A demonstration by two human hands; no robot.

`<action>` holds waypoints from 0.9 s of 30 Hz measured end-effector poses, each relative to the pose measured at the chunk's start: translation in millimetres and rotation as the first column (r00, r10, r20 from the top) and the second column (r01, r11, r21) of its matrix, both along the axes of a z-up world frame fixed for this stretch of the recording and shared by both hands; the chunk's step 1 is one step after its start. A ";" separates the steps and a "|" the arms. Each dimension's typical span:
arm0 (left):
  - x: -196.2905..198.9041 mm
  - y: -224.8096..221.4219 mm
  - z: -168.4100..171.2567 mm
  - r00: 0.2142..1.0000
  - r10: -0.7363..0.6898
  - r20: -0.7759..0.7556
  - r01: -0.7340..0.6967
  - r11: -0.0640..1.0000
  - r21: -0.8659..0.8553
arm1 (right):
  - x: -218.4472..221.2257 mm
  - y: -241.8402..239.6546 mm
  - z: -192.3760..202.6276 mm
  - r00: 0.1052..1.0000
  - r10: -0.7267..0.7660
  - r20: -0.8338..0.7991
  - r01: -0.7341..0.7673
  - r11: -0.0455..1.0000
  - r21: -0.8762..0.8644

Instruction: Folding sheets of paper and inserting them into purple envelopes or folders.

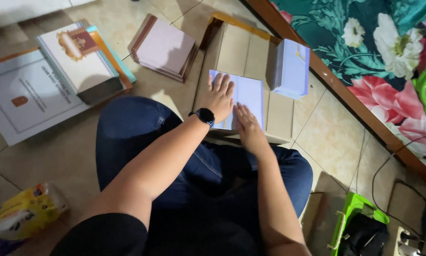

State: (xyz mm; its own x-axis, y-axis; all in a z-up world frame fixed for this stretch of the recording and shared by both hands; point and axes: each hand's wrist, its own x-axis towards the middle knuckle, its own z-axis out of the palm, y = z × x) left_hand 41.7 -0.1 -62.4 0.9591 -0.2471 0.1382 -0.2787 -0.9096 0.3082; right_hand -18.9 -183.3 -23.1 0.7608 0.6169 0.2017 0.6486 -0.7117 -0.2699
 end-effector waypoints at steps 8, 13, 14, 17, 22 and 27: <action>-1.2 -3.7 -6.9 0.996 0.019 0.090 -0.020 1.000 0.008 | 99.2 8.2 -33.0 0.995 -0.097 -0.020 0.090 0.966 -0.241; 4.1 -6.9 -18.9 0.994 0.037 0.104 -0.033 0.999 -0.032 | 98.9 14.9 -26.5 0.990 -0.140 -0.013 0.132 0.953 -0.271; 5.1 -7.0 -20.6 0.991 0.055 0.123 -0.047 0.997 -0.065 | 92.2 15.3 -21.5 0.991 -0.129 -0.034 0.114 0.953 -0.280; 5.8 -7.5 -19.5 0.982 0.104 0.159 -0.085 0.989 -0.119 | 62.5 13.9 -7.0 0.991 -0.116 -0.066 0.090 0.949 -0.303; 2.3 -7.4 -17.5 0.987 0.123 0.103 -0.108 0.984 -0.140 | 28.6 14.5 9.1 0.983 -0.126 -0.136 0.075 0.942 -0.327; 3.2 -8.5 -20.7 0.984 0.117 0.136 -0.105 0.990 -0.092 | 74.0 12.3 -11.3 0.991 -0.091 -0.095 0.059 0.953 -0.299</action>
State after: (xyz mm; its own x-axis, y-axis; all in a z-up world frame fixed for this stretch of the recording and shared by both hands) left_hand 45.0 -8.6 -83.1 0.9493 -0.1221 0.2897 -0.2236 -0.9099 0.3494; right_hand 55.1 -171.0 -34.4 0.8142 0.5770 -0.0646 0.5694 -0.8153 -0.1050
